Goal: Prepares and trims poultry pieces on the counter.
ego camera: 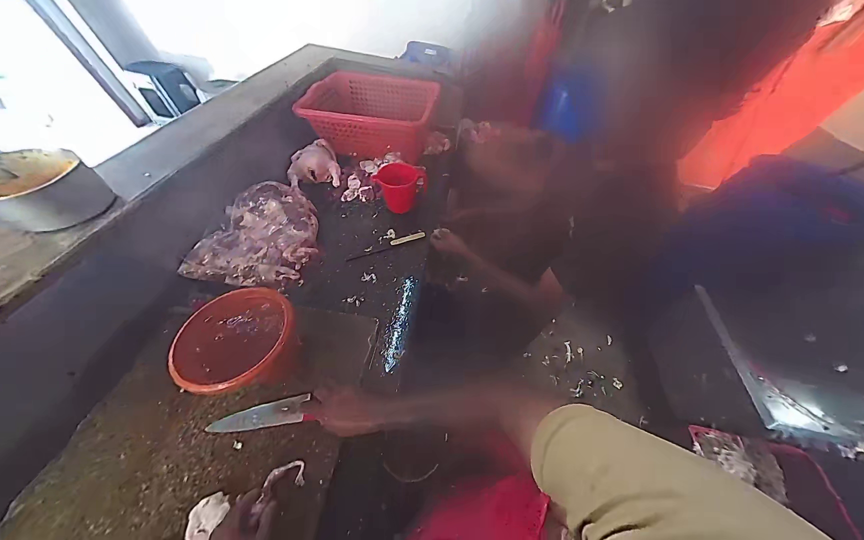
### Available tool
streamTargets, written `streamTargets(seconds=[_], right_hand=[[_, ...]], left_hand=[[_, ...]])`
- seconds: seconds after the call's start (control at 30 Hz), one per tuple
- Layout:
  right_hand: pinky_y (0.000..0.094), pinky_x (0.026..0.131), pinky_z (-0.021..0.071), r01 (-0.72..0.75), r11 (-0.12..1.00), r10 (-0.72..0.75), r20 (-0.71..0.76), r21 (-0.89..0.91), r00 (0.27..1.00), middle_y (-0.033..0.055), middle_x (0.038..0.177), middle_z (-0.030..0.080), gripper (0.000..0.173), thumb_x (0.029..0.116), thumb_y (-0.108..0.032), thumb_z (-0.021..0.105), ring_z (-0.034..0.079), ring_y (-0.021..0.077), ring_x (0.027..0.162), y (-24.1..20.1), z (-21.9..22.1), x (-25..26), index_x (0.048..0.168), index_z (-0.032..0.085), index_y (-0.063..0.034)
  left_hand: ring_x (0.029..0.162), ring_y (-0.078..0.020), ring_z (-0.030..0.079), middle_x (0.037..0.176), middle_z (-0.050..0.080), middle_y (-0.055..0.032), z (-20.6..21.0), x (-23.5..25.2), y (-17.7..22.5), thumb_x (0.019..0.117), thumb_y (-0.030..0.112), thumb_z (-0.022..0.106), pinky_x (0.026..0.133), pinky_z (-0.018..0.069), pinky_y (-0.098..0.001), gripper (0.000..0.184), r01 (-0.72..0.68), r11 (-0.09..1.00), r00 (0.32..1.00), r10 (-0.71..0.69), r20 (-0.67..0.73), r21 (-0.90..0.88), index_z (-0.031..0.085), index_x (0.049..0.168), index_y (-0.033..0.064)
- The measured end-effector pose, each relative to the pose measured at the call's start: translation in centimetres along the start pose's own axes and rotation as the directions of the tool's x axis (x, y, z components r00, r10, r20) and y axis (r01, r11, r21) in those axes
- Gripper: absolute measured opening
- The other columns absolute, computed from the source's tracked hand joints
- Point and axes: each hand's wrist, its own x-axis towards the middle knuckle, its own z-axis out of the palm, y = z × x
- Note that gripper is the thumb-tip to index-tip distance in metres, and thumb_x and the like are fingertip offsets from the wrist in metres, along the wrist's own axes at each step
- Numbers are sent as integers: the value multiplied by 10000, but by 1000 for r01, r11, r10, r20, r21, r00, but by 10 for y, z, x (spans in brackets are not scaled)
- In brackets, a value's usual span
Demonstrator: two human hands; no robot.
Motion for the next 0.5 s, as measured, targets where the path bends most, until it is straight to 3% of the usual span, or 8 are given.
streamTargets(seconds=[0.1,0.2,0.27,0.33,0.37,0.4,0.43,0.5], right_hand=[[607,881,553,-44,998,40,79,52,996,201,1352,593,410,1023,-193,548,640,401,1149,-6,-11,-3,1432,569,-178],[597,941,530,-121,947,74,165,297,983,186,1245,672,409,1002,-220,557,654,356,1155,-8,-32,-11,1397,571,-115],[542,1001,515,-114,836,28,165,537,986,233,1267,648,445,1031,-225,566,646,342,1164,0,-40,-26,1430,518,-32],[477,966,543,-127,724,5,180,678,984,231,1285,626,559,1028,-281,612,660,295,1103,3,-48,-45,1487,430,-17],[445,863,575,-178,696,21,228,696,973,200,1216,646,604,1033,-322,609,682,256,968,2,-54,-55,1520,384,-46],[410,739,578,-237,690,29,301,684,953,165,1077,644,636,1053,-360,570,660,218,793,2,-60,-66,1558,316,-68],[399,692,583,-276,705,22,369,653,929,151,1000,636,654,1073,-376,524,648,208,709,3,-63,-73,1590,252,-81],[410,670,576,-254,756,-6,394,604,919,169,972,643,650,1082,-357,499,639,223,665,7,-63,-85,1615,226,-103]], left_hand=[[1257,-483,568,1297,629,-288,17,-6,1,982,224,615,1087,408,-645,381,-9,970,999,20,-46,243,658,1300,19],[1237,-490,574,1259,636,-292,21,-7,15,961,201,653,1055,437,-658,351,142,950,989,-124,-83,278,673,1271,39],[1180,-468,620,1203,669,-283,15,-5,25,984,241,638,1010,463,-667,335,236,955,971,-224,-82,178,685,1234,22],[1100,-392,667,1163,691,-252,3,-11,37,1020,264,614,973,506,-621,358,357,921,921,-375,-104,-156,662,1244,-10],[1033,-318,669,1144,684,-216,-3,-16,47,1047,230,566,927,538,-532,344,392,832,881,-463,-100,-393,630,1271,-23],[891,-230,645,1056,662,-155,-1,-21,55,1077,208,505,802,563,-430,313,358,659,839,-538,-82,-662,595,1281,-10],[767,-174,609,934,629,-84,2,-24,66,1089,203,442,694,553,-377,259,265,402,802,-597,-31,-877,578,1231,34],[670,-148,607,838,627,-31,12,-27,85,1103,300,345,613,551,-347,317,106,14,784,-616,75,-994,573,1194,99]])
